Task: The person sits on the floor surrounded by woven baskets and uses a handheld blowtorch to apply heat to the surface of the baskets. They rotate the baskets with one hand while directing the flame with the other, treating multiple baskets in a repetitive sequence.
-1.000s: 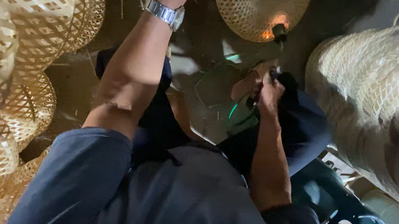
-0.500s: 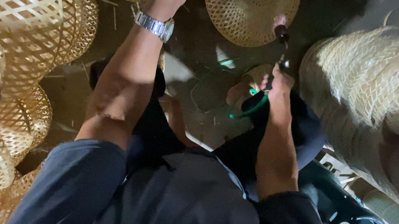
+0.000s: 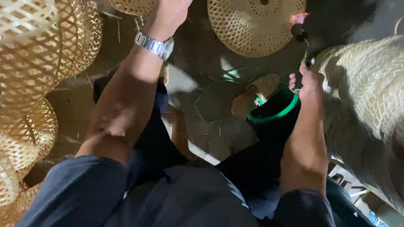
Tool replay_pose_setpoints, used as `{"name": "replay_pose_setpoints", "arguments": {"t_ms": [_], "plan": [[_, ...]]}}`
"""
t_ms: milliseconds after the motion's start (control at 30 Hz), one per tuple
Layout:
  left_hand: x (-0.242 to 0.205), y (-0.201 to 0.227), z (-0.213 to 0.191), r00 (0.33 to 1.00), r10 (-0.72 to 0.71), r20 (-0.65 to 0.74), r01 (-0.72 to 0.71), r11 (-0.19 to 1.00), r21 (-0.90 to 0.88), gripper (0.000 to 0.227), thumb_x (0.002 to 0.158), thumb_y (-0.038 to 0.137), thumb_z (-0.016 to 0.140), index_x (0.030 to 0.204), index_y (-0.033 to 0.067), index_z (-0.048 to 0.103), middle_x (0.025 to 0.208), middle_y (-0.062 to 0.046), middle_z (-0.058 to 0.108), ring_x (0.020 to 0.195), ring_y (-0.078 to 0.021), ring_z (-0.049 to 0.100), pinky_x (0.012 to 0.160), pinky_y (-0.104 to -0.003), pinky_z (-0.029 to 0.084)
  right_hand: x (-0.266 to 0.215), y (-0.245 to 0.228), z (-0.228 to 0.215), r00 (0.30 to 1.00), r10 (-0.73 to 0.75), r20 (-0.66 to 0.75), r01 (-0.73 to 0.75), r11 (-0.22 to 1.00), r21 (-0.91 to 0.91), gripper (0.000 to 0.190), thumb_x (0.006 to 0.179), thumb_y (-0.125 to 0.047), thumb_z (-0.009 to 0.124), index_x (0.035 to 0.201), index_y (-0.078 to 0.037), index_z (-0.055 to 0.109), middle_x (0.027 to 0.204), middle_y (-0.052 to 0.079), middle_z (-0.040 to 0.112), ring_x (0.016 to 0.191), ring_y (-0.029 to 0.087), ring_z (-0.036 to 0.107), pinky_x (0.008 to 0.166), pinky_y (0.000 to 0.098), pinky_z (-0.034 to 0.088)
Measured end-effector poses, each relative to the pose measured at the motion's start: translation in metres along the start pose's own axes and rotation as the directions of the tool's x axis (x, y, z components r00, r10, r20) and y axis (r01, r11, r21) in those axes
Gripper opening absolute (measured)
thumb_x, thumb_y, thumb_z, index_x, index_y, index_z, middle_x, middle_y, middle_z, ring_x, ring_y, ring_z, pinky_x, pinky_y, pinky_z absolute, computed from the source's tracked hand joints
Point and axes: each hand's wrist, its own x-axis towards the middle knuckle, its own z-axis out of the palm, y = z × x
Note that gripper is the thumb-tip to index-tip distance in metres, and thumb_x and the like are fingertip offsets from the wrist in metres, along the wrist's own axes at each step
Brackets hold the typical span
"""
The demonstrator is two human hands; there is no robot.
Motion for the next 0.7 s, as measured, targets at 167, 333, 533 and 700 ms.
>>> {"name": "replay_pose_setpoints", "arguments": {"t_ms": [167,333,533,700], "plan": [[-0.015,0.019,0.009,0.994,0.080,0.076,-0.081,0.997,0.008,0.017,0.102,0.016,0.074,0.115,0.0081,0.066,0.107,0.000,0.069,0.104,-0.0155,0.073,0.093,-0.035,0.064,0.010,-0.021,-0.011,0.997,0.019,0.081,-0.021,1.000,0.020,0.028,0.106,-0.038,0.067,0.109,-0.016,0.049,0.077,0.010,0.061,0.056,0.018,0.054,0.050,0.0313,0.043],[-0.005,0.029,0.022,0.999,-0.023,0.048,0.020,0.997,0.070,0.016,0.100,0.017,0.075,0.111,0.0084,0.068,0.105,0.003,0.074,0.094,-0.0096,0.069,0.082,-0.027,0.058,0.017,-0.046,-0.002,1.000,0.004,0.029,-0.002,0.998,-0.068,0.024,0.102,-0.039,0.065,0.109,-0.020,0.051,0.072,0.008,0.059,0.053,0.016,0.050,0.048,0.0301,0.042],[-0.007,0.031,0.033,0.993,-0.035,0.115,0.036,0.999,-0.004,0.014,0.109,0.018,0.071,0.111,0.0041,0.069,0.095,0.005,0.062,0.087,-0.0067,0.058,0.075,-0.025,0.045,0.012,-0.069,-0.018,0.975,-0.106,0.196,0.150,0.963,-0.225,0.026,0.106,-0.035,0.068,0.112,-0.014,0.054,0.077,0.007,0.061,0.056,0.015,0.053,0.048,0.0308,0.043],[-0.013,0.041,0.044,0.988,-0.007,0.151,0.007,1.000,-0.001,0.017,0.106,0.015,0.070,0.119,0.0048,0.067,0.093,0.007,0.058,0.081,-0.0050,0.050,0.070,-0.024,0.041,0.023,-0.092,0.006,0.995,-0.099,-0.002,0.093,0.939,-0.332,0.028,0.104,-0.035,0.067,0.106,-0.011,0.054,0.072,0.008,0.061,0.051,0.016,0.052,0.046,0.0321,0.043]]}}
